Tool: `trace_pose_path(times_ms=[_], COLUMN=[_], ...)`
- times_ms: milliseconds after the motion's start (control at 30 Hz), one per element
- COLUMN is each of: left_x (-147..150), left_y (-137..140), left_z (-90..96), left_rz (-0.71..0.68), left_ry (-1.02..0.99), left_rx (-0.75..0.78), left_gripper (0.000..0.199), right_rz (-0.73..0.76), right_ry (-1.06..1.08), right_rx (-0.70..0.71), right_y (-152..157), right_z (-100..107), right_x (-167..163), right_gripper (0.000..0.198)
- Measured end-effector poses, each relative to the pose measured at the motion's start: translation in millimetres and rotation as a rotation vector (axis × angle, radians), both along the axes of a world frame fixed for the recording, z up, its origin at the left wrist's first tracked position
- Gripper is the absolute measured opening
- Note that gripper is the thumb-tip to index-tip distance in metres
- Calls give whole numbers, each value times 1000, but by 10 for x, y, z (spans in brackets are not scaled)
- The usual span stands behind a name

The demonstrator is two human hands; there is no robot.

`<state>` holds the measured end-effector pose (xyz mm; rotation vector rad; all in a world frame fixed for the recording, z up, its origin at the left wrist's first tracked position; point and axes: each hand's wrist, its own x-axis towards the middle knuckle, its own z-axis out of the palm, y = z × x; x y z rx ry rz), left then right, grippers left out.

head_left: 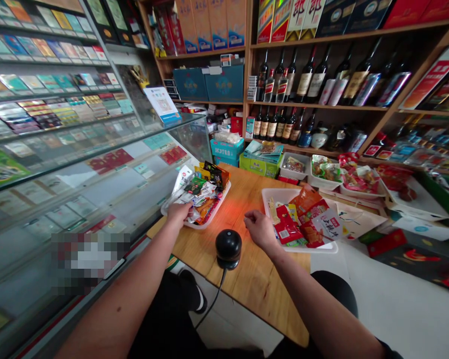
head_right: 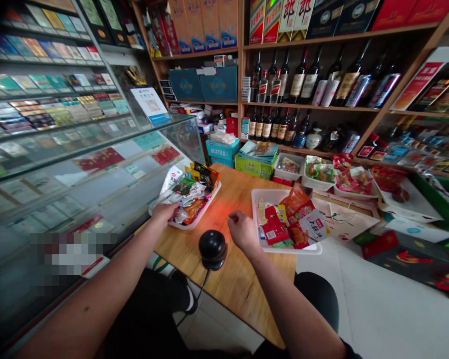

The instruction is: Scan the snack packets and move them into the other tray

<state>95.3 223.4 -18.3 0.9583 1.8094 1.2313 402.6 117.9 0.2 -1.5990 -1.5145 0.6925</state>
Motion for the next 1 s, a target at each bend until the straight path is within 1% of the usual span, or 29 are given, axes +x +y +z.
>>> trace_pose_path(times_ms=[100,200,267,400,467,533,667,767,867,1000], left_x=[44,44,-11,-240,-349,-404,-338,-222,-121,8], left_y=[23,-31,-123,-438,-635,-826,-1095,-1182,-1211,-1212], left_z=[41,113,171,274,316,354,404,404,382,352], left_rz=[26,41,49,65,40,0,-68,-122,-187,-248], left_ry=[-115,-223,-304,-486,-501,-501,-528,-522,-499,-482], left_rx=[-77,-83,-33,158,229,269,264,254,243,233], left_gripper=[18,10,11,21,24,29,39,39,39,35], right_rz=[9,23,29,27,32,41,64,76,75,124], right_ry=[1,8,12,49,86,118,126,133,173,362], right_rx=[-12,-30,-34,-40,-41,-33,-25,-24,-14,0], right_y=[-22,-54,-76,-110,-117,-114,-83,-53,-32,-38], right_z=[59,114,133,120,98,77,75,103,118,108], right_x=[-75,-116,-130,-173,-226,-302,-474,-550,-562,-519], right_gripper=[18,19,19,18,19,18,17,17,19,28])
